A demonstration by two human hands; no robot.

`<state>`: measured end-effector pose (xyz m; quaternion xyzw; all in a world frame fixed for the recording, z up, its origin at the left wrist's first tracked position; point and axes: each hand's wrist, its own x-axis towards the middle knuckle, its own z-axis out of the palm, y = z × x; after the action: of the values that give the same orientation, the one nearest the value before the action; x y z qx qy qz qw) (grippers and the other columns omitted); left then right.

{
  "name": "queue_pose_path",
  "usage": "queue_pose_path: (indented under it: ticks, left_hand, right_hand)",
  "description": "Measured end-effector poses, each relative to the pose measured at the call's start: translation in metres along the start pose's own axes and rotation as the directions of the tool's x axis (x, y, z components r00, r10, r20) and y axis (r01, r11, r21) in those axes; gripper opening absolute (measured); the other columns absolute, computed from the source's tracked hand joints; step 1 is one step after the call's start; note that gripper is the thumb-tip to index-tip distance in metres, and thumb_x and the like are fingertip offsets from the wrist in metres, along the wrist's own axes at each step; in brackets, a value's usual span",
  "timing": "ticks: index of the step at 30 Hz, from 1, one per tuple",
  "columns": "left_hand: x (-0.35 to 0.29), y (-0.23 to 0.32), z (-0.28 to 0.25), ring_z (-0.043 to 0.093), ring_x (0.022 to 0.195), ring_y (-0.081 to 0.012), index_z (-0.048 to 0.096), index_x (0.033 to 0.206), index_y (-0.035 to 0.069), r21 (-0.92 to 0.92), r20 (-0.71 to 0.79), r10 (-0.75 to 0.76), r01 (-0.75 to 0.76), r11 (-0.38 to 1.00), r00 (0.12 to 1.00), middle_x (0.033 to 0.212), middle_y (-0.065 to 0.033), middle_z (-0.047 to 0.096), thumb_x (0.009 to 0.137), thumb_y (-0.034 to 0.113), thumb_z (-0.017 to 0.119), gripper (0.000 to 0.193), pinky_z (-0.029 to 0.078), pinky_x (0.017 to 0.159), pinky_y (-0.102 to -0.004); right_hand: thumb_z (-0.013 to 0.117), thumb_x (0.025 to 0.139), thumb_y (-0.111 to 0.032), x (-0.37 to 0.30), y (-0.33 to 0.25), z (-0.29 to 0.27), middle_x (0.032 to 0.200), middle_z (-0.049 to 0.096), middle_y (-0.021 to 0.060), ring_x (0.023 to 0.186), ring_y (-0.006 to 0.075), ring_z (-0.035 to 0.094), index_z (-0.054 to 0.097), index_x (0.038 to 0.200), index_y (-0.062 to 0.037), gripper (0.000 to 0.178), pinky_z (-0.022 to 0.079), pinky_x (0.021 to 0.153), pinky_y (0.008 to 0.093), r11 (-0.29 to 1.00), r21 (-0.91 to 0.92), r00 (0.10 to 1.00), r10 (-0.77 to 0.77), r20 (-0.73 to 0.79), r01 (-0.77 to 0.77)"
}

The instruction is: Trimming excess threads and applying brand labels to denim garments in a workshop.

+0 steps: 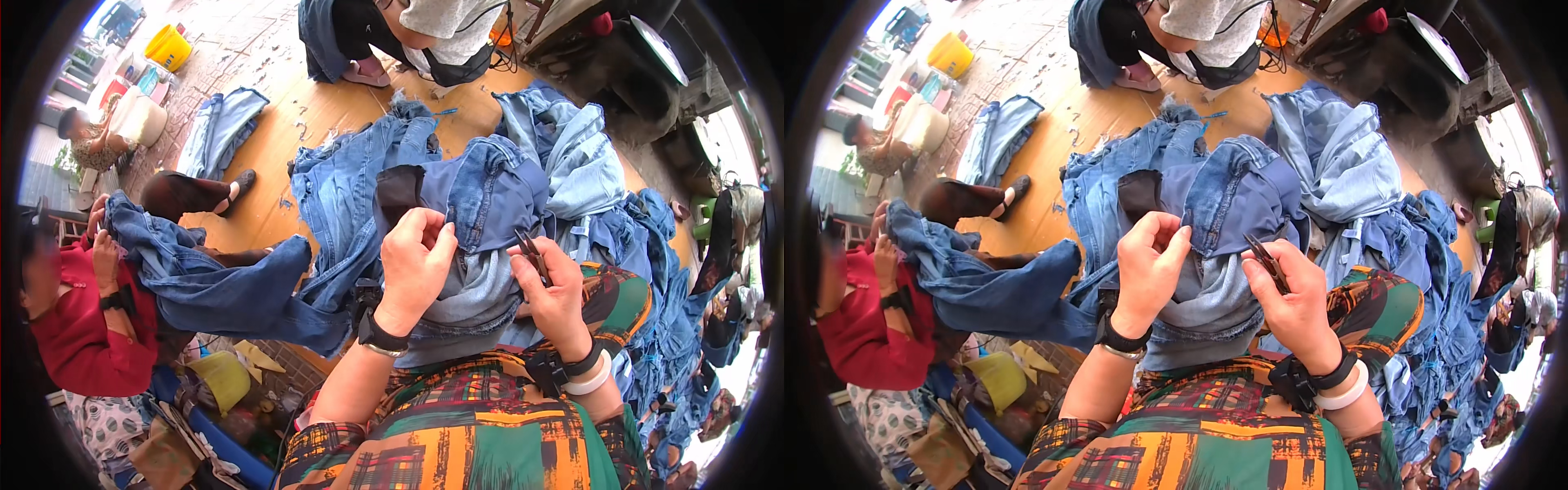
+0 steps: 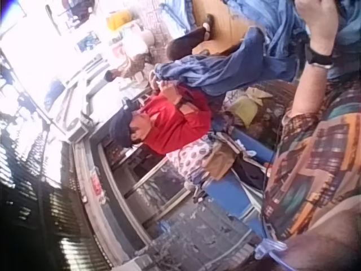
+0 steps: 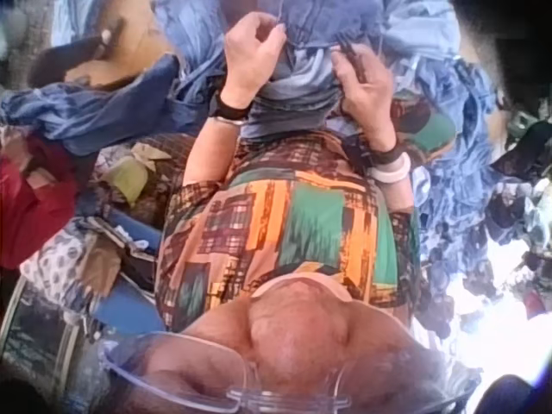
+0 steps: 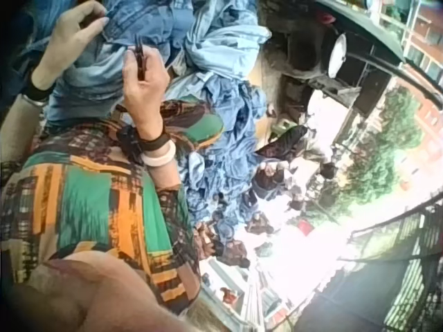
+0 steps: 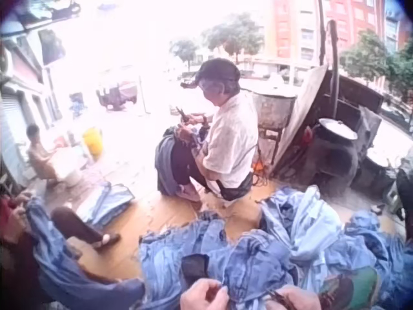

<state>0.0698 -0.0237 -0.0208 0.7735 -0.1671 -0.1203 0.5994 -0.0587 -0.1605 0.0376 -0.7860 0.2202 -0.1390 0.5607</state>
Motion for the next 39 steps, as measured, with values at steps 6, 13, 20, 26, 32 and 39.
queue_pose_path:
  ticks: [6,13,20,26,32,39]
  left_hand:
    - [-0.001,-0.014,-0.008,0.057,0.061,-0.0042,0.066,0.092,-0.003,-0.401,0.081,-0.221,0.235,0.886,0.972,0.073,0.0024,0.063,0.091,0.006,0.062,0.010,0.044,0.054,-0.0198]
    - [-0.006,-0.010,-0.019,0.057,0.064,-0.0054,0.067,0.094,0.000,-0.528,0.118,-0.283,0.301,0.794,0.952,0.077,-0.0012,0.065,0.093,0.008,0.062,0.010,0.042,0.058,-0.0181]
    - [-0.009,-0.010,-0.020,0.056,0.066,-0.0044,0.064,0.095,0.001,-0.555,0.097,-0.273,0.279,0.783,0.957,0.081,-0.0004,0.065,0.093,0.009,0.062,0.008,0.042,0.059,-0.0176]
    - [-0.006,0.005,-0.007,0.053,0.059,-0.0089,0.060,0.087,0.000,-0.067,0.030,-0.095,0.097,0.993,0.995,0.072,-0.0051,0.061,0.080,0.014,0.076,0.022,0.045,0.056,-0.0248]
    - [-0.009,-0.003,-0.003,0.051,0.063,-0.0025,0.062,0.087,0.001,-0.391,0.085,-0.196,0.214,0.895,0.977,0.074,0.0025,0.061,0.088,0.010,0.069,0.011,0.041,0.055,-0.0190]
    - [-0.005,0.001,-0.012,0.056,0.063,-0.0053,0.066,0.091,0.005,-0.609,0.205,-0.269,0.338,0.718,0.941,0.078,-0.0007,0.066,0.088,0.010,0.068,0.007,0.038,0.056,-0.0180]
  right_hand:
    - [0.064,0.091,-0.009,0.010,-0.002,0.005,0.073,0.054,0.0000,0.061,0.0051,0.044,0.062,0.094,0.0014,0.010,0.035,0.055,0.0230,0.999,-0.035,0.998,0.028,0.059,-0.026]
    - [0.064,0.092,-0.011,0.019,-0.005,0.011,0.072,0.054,0.0016,0.060,0.0072,0.047,0.063,0.093,0.0018,0.013,0.037,0.055,0.0243,0.996,-0.086,0.993,-0.004,0.115,0.014]
    - [0.064,0.092,-0.012,0.024,-0.009,0.012,0.069,0.054,0.0018,0.060,0.0078,0.046,0.063,0.091,0.0016,0.014,0.037,0.055,0.0249,0.994,-0.107,0.990,-0.001,0.139,0.016]
    - [0.063,0.092,-0.012,0.021,-0.009,0.010,0.072,0.056,0.0024,0.063,0.0070,0.048,0.064,0.092,0.0023,0.014,0.038,0.057,0.0240,0.992,-0.124,0.990,0.048,0.132,-0.032]
    - [0.061,0.094,-0.013,0.017,-0.008,0.005,0.074,0.059,0.0029,0.066,0.0075,0.052,0.065,0.095,0.0029,0.016,0.040,0.060,0.0229,0.995,-0.073,0.989,0.080,0.123,-0.071]
    - [0.057,0.098,-0.018,0.020,-0.009,0.001,0.074,0.058,0.0031,0.066,0.0091,0.051,0.065,0.095,0.0030,0.022,0.041,0.062,0.0246,0.997,-0.059,0.989,0.055,0.136,-0.047]
